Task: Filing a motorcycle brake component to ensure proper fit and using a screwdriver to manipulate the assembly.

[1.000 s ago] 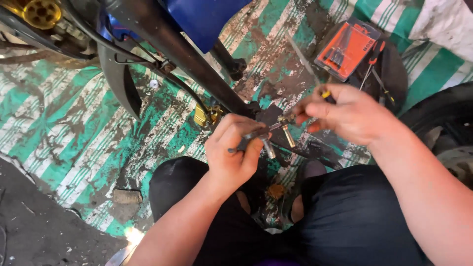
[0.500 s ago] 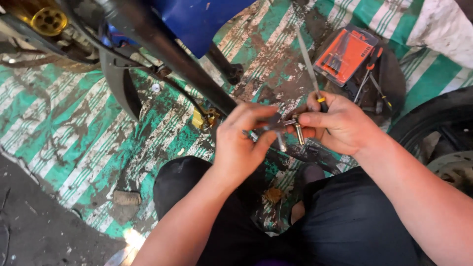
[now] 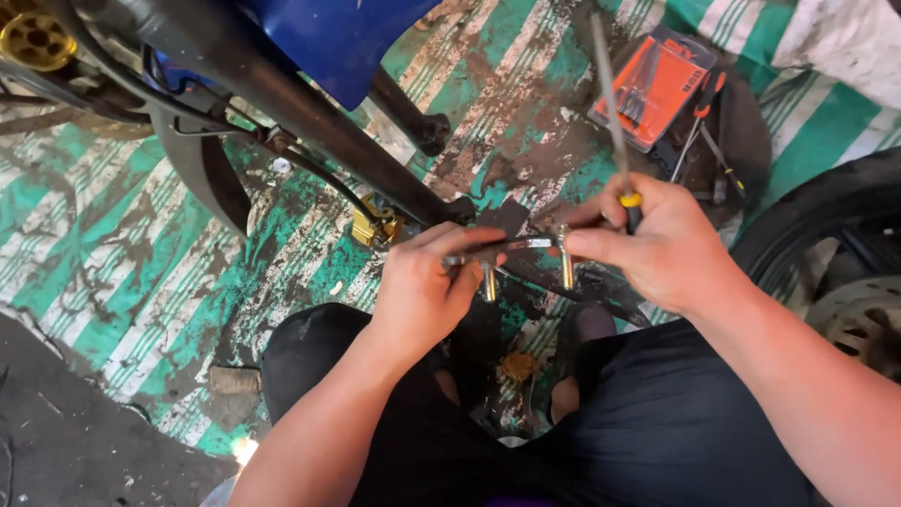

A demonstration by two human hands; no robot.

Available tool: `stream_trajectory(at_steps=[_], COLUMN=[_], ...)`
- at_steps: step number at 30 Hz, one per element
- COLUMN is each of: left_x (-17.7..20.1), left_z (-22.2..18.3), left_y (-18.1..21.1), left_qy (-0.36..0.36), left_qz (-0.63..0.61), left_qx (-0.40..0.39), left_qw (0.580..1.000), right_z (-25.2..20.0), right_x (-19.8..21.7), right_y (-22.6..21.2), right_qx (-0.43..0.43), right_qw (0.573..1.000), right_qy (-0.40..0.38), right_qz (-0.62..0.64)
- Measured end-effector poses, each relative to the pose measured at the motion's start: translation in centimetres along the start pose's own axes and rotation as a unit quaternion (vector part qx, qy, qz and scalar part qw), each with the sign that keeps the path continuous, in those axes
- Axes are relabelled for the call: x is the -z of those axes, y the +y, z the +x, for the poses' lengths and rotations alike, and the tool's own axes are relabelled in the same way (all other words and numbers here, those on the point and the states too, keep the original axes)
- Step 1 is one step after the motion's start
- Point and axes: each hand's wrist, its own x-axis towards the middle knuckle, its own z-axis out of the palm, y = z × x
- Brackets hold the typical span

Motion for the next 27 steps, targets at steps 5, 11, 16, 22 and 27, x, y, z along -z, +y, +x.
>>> stream_trajectory(at_steps=[5,11,16,22,27], left_x=[0.4,0.0,0.0,0.2,0.5], left_z=[0.0,0.1,0.1,-0.2,-0.7], left_y=[0.4,0.5,0.6,0.1,-0.3], left_qy=[-0.017,-0.009,-0.009,-0.005,-0.007], left_qz=[-0.017,-0.013,-0.009,0.041,0.039], left_qx=[0.005,-0.012,-0.012,-0.074,-0.098], left_qw=[1.0,1.0,1.0,0.996,0.994], right_z=[-2.0,-2.7,-2.8,-2.5,-2.5], right_x=[-0.4,-0.7,-0.6,-0.5,0.0], right_y=[-3.3,-3.8,-3.7,-3.8,-3.7], right_qx=[0.069,0.069,0.058,0.071,0.091], right_qw=[0.969,0.973,0.978,0.976,0.97], right_qy=[-0.032,-0.032,-0.038,-0.044,-0.049], right_qz=[-0.234,-0.22,-0.194,-0.2,-0.221])
